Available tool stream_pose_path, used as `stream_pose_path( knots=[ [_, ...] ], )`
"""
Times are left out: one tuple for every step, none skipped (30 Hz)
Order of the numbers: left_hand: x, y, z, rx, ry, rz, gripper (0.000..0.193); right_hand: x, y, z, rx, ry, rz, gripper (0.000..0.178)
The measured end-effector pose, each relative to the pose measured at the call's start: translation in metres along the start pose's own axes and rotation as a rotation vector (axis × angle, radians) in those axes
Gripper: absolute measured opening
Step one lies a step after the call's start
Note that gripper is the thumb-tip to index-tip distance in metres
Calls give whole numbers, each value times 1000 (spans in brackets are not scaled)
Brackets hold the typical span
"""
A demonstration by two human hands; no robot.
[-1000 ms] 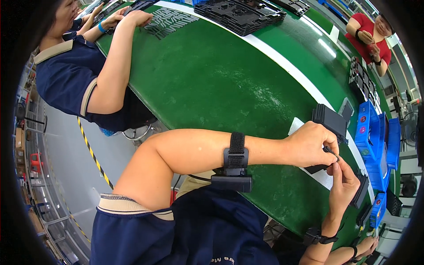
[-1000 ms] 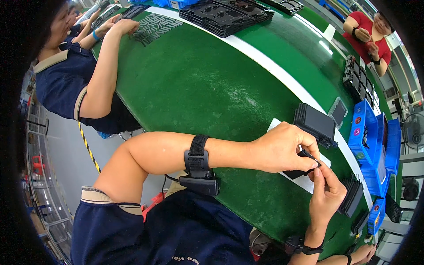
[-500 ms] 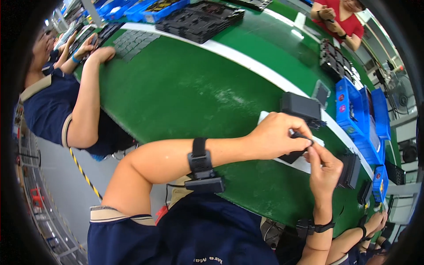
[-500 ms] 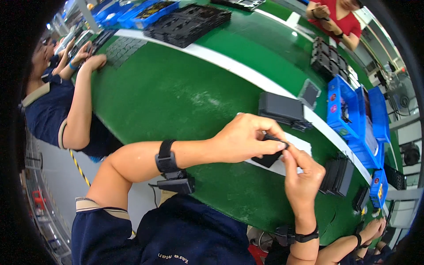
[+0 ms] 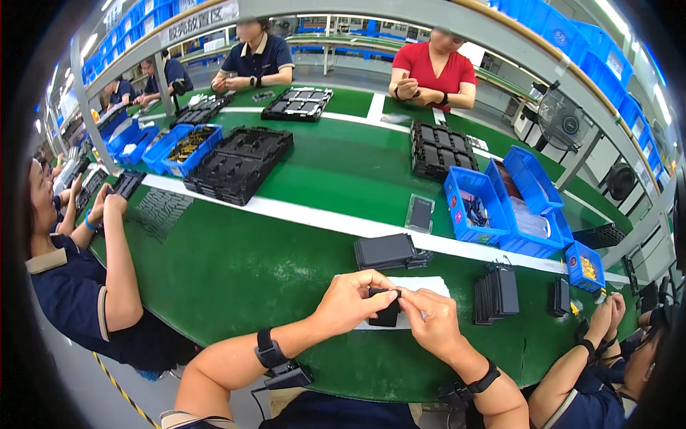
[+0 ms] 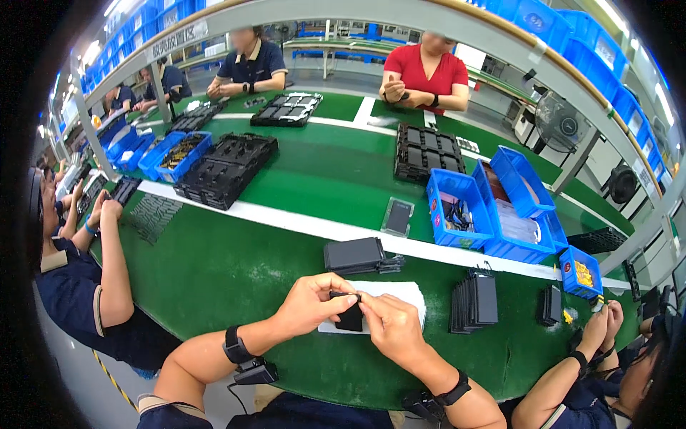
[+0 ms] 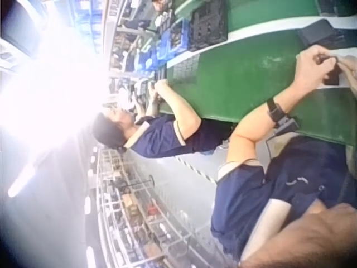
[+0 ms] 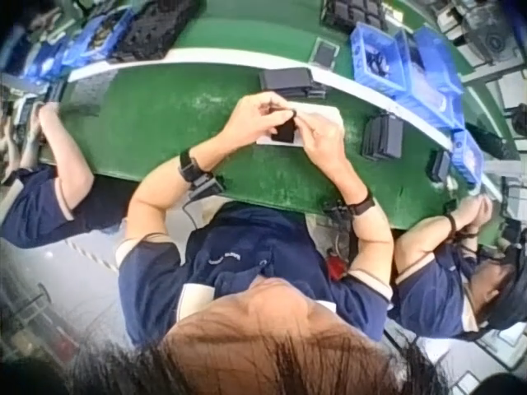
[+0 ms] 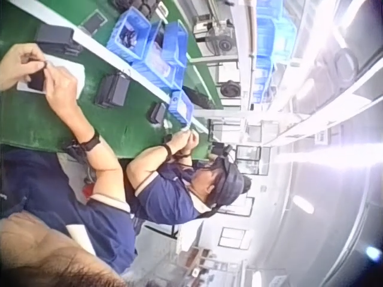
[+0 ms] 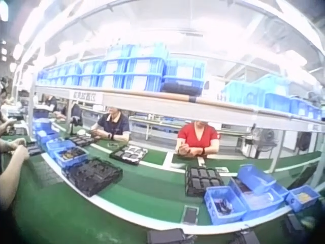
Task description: Manually assembling and inspecting small black plastic or electronic housings at a factory workstation.
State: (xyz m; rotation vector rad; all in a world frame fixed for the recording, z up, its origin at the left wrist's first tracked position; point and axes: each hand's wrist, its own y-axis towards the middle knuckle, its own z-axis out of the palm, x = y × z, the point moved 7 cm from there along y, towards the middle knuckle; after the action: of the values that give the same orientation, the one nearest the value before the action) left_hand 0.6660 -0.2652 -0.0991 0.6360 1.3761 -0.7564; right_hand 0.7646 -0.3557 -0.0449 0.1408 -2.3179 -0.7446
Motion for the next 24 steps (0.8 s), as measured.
stream_pose_path(
  knots=[
    [-2, 0, 1, 1, -13, 12, 16, 0, -1, 0, -5, -6, -25, 22],
    [-4, 1, 1, 1, -27, 23, 16, 1, 0, -1, -10, -12, -50, 22],
    [-4, 1, 2, 6, -17, 29, 16, 3, 1, -2, -22, -13, -68, 22],
    [-4, 2, 2, 7, -38, 31, 16, 3, 1, -3, -33, -14, -73, 22],
    [-5, 3, 2, 8, -61, 33, 15, 3, 1, -4, -39, -36, -99, 22],
    [-8, 6, 3, 15, -55, 39, 15, 4, 1, -5, -44, -63, -124, 22],
    [-9, 8, 4, 36, -9, 24, 15, 3, 1, -6, -53, -68, -126, 22],
    [-9, 10, 5, 57, 36, 10, 15, 4, 0, -7, -50, -101, -145, 22],
    [-12, 11, 5, 59, 42, 17, 15, 5, 0, -6, -48, -130, -168, 23],
    [-13, 11, 5, 59, 84, 4, 15, 5, 0, -6, -54, -132, -172, 23],
    [-13, 12, 5, 58, 124, -10, 15, 6, -1, -5, -56, -161, -193, 23],
    [-12, 12, 5, 61, 130, -8, 15, 6, -2, -4, -60, -187, -211, 23],
    [-10, 12, 4, 42, 133, -3, 15, 9, -2, -4, -77, -196, -235, 23],
    [-9, 13, 3, 22, 135, 0, 15, 11, -1, -4, -81, -195, -235, 23],
    [-11, 11, 4, 12, 117, 18, 15, 14, -1, -2, -91, -236, -238, 23],
    [-10, 10, 5, 11, 112, 13, 15, 15, -2, -1, -100, -276, -242, 23],
    [-12, 10, 5, 2, 124, 36, 15, 14, -2, 0, -93, -273, -239, 23],
    [-13, 10, 4, -14, 136, 60, 15, 13, -2, 1, -110, -293, -241, 23],
    [-12, 10, 3, -23, 134, 56, 15, 12, -2, 0, -126, -313, -243, 23],
    [-10, 11, 4, -11, 130, 38, 16, 11, -2, 0, -119, -305, -246, 23],
    [-8, 11, 4, 1, 128, 20, 18, 3, -1, -1, -102, -206, -158, 23],
    [-6, 11, 3, -9, 128, 17, 18, -4, 0, -1, -84, -108, -69, 23],
    [-5, 11, 3, -5, 16, 30, 22, -11, 1, -1, -82, -33, 36, 23],
    [-3, 10, 4, 3, -96, 43, 26, -9, 1, -2, -77, -28, 35, 23]
  ],
)
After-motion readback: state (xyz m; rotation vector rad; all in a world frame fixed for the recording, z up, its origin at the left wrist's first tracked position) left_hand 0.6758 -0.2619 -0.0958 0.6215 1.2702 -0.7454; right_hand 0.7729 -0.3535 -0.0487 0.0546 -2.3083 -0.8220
